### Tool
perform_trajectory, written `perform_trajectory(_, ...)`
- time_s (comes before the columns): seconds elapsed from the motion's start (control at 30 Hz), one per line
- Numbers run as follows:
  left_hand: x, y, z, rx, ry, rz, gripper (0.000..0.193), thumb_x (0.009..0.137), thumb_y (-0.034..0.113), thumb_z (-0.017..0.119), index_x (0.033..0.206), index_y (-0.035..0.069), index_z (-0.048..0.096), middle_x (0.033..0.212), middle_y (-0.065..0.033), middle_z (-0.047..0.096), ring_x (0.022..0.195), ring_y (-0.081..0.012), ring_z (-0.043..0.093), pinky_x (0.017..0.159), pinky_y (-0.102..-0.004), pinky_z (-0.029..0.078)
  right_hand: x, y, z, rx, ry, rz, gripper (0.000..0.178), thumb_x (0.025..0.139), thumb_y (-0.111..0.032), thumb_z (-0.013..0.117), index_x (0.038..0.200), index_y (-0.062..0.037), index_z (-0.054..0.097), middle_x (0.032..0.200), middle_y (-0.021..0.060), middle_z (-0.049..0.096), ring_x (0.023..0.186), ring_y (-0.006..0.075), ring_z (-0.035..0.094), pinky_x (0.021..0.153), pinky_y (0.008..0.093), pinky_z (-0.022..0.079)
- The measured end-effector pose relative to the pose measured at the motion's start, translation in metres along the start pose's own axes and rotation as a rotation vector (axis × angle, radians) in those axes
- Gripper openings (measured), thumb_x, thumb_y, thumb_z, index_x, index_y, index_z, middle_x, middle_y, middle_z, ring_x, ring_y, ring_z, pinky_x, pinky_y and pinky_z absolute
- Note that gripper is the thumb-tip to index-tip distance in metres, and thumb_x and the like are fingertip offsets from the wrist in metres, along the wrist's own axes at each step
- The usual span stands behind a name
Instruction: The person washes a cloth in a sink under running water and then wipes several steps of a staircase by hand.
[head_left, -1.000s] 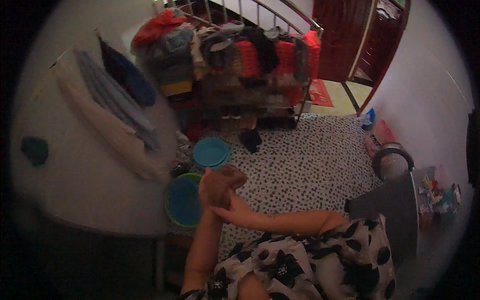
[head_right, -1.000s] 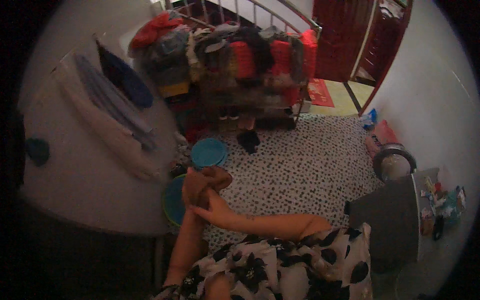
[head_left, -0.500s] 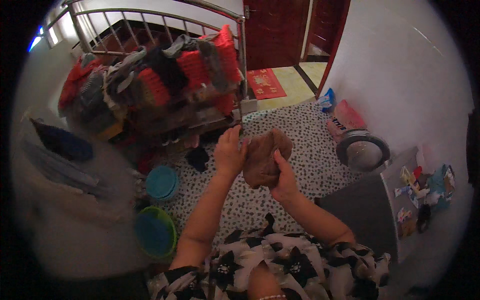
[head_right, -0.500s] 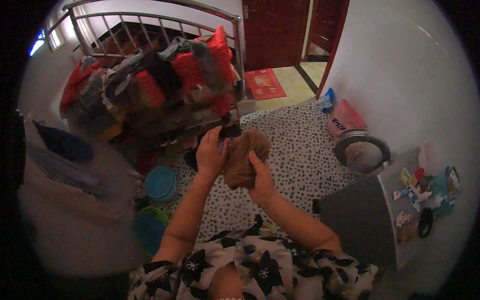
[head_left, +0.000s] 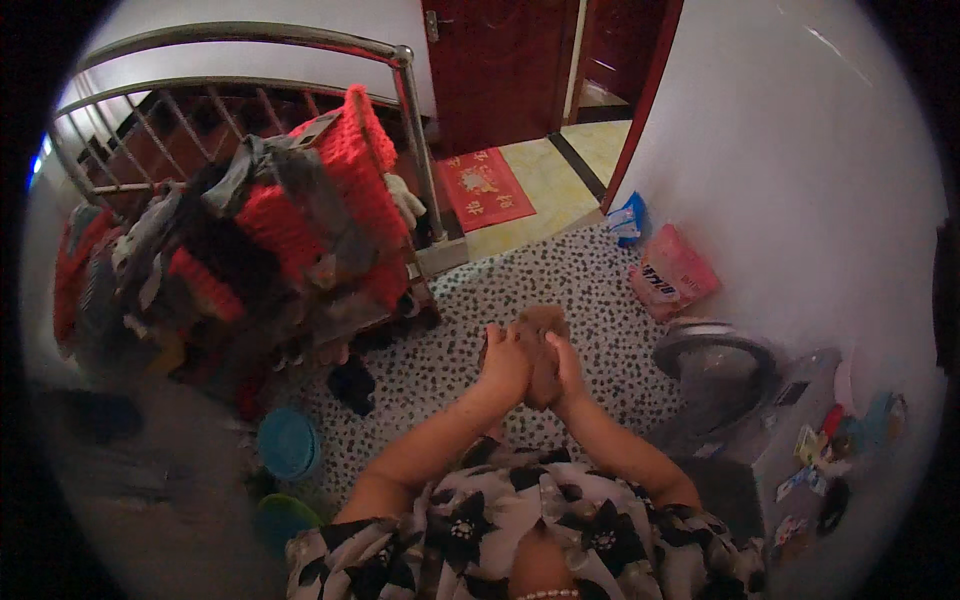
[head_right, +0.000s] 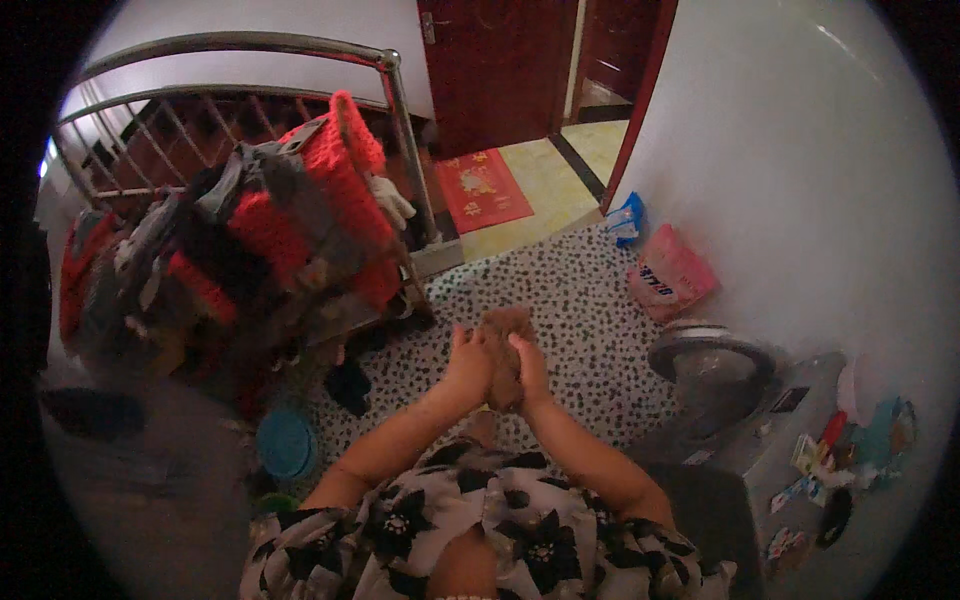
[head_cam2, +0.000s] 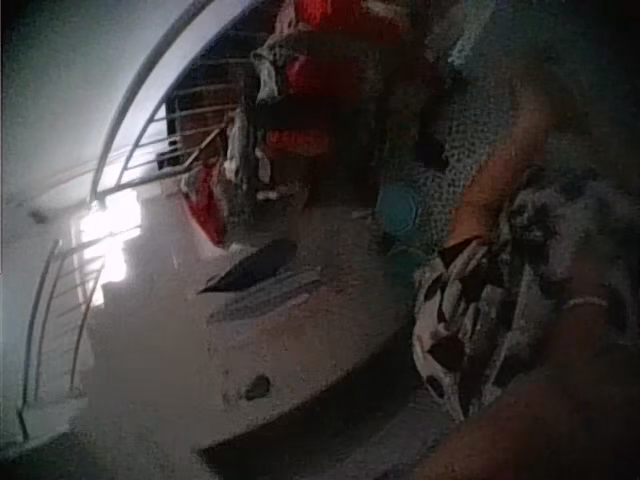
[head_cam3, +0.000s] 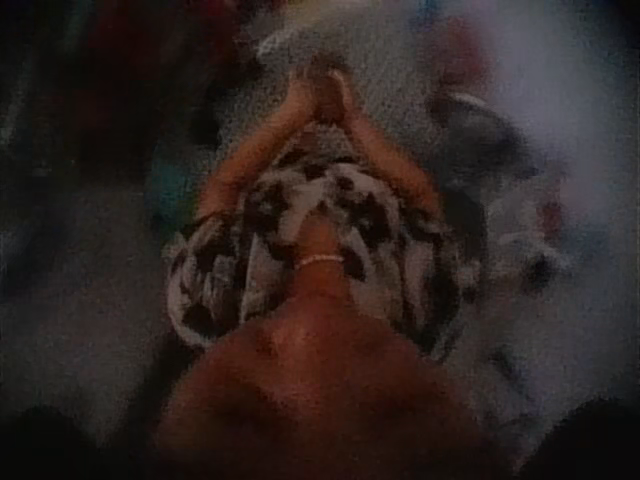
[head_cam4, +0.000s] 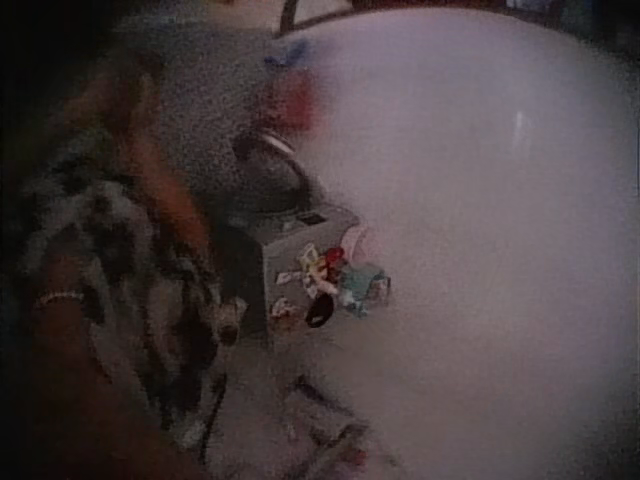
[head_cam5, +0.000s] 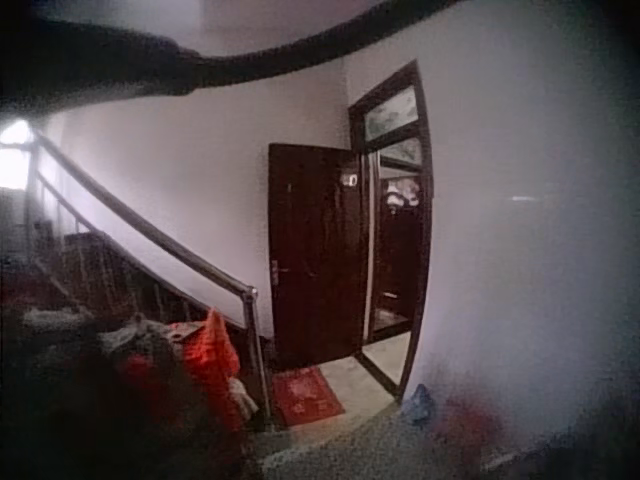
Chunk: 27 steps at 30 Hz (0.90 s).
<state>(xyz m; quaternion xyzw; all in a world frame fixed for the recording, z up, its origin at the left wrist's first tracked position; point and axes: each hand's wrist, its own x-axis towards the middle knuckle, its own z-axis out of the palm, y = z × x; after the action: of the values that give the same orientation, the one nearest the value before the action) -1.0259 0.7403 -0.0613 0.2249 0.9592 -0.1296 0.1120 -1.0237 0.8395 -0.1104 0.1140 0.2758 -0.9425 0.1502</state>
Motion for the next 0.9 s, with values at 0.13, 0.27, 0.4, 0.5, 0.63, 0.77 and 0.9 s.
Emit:
perform_trajectory(0.13, 0.094, -0.048, -0.029, -0.243, 0.064, 0.199, 0.055, 0.071, 0.020, 0.065, 0.124, 0.013, 0.049, 0.127, -0.0092, 0.045, 0.114, -0.0275, 0.043, 0.094, -0.0492, 0.031, 0.091, -0.080, 0.002, 0.111, 0.131, 0.079, 0.039, 0.086, -0.031, 0.050, 0.117, -0.0077, 0.049, 0.112, 0.0089, 0.053, 0.099, 0.0217, 0.053, 0.085, 0.0364, 0.044)
perform_trajectory(0.27, 0.184, -0.082, -0.037, -1.200, 0.246, 0.335, 0.047, 0.078, 0.015, 0.060, 0.122, 0.008, 0.047, 0.117, -0.0138, 0.051, 0.101, -0.0335, 0.052, 0.085, -0.0412, 0.042, 0.143, -0.137, 0.020, -0.022, 0.290, -0.082, 0.041, 0.084, -0.035, 0.052, 0.116, -0.0085, 0.049, 0.110, 0.0076, 0.053, 0.098, 0.0223, 0.052, 0.085, 0.0381, 0.044)
perform_trajectory(0.4, 0.278, -0.096, -0.025, -1.759, 0.093, 0.090, 0.045, 0.080, 0.018, 0.060, 0.122, 0.007, 0.046, 0.113, -0.0177, 0.051, 0.100, -0.0369, 0.051, 0.085, -0.0405, 0.043, 0.216, -0.177, -0.021, -0.174, 0.372, -0.170, 0.041, 0.083, -0.035, 0.054, 0.116, -0.0104, 0.049, 0.110, 0.0070, 0.053, 0.098, 0.0222, 0.052, 0.085, 0.0410, 0.043)
perform_trajectory(0.5, 0.341, -0.113, -0.022, -0.752, 0.677, 0.099, 0.043, 0.078, 0.015, 0.063, 0.117, 0.007, 0.049, 0.113, -0.0192, 0.049, 0.097, -0.0346, 0.052, 0.080, -0.0375, 0.045, 0.271, -0.219, -0.034, -0.274, 0.327, -0.160, 0.041, 0.082, -0.034, 0.055, 0.115, -0.0113, 0.050, 0.109, 0.0065, 0.053, 0.097, 0.0228, 0.052, 0.083, 0.0419, 0.043)
perform_trajectory(0.63, 0.428, -0.156, -0.051, -0.623, 0.875, 0.119, 0.027, 0.072, 0.014, 0.065, 0.095, 0.003, 0.058, 0.094, -0.0167, 0.060, 0.085, -0.0296, 0.058, 0.070, -0.0395, 0.047, 0.368, -0.274, -0.025, -0.209, 0.420, -0.076, 0.040, 0.082, -0.033, 0.055, 0.115, -0.0107, 0.050, 0.108, 0.0065, 0.053, 0.096, 0.0234, 0.053, 0.081, 0.0422, 0.044)
perform_trajectory(0.77, 0.499, -0.182, -0.078, -1.212, 0.565, -0.229, 0.016, 0.076, 0.015, 0.067, 0.077, 0.002, 0.058, 0.073, -0.0103, 0.057, 0.063, -0.0168, 0.055, 0.057, -0.0293, 0.043, 0.469, -0.313, -0.058, -0.157, 0.288, -0.082, 0.038, 0.080, -0.029, 0.059, 0.111, -0.0083, 0.053, 0.110, 0.0060, 0.056, 0.101, 0.0228, 0.053, 0.086, 0.0406, 0.043)
perform_trajectory(0.9, 0.555, -0.216, -0.068, -1.426, 0.657, -0.420, 0.016, 0.080, 0.014, 0.063, 0.079, -0.001, 0.058, 0.062, -0.0103, 0.055, 0.055, -0.0131, 0.051, 0.052, -0.0263, 0.042, 0.536, -0.346, -0.023, -0.222, 0.195, 0.131, 0.039, 0.080, -0.030, 0.059, 0.113, -0.0100, 0.052, 0.111, 0.0068, 0.055, 0.101, 0.0240, 0.053, 0.087, 0.0413, 0.043)
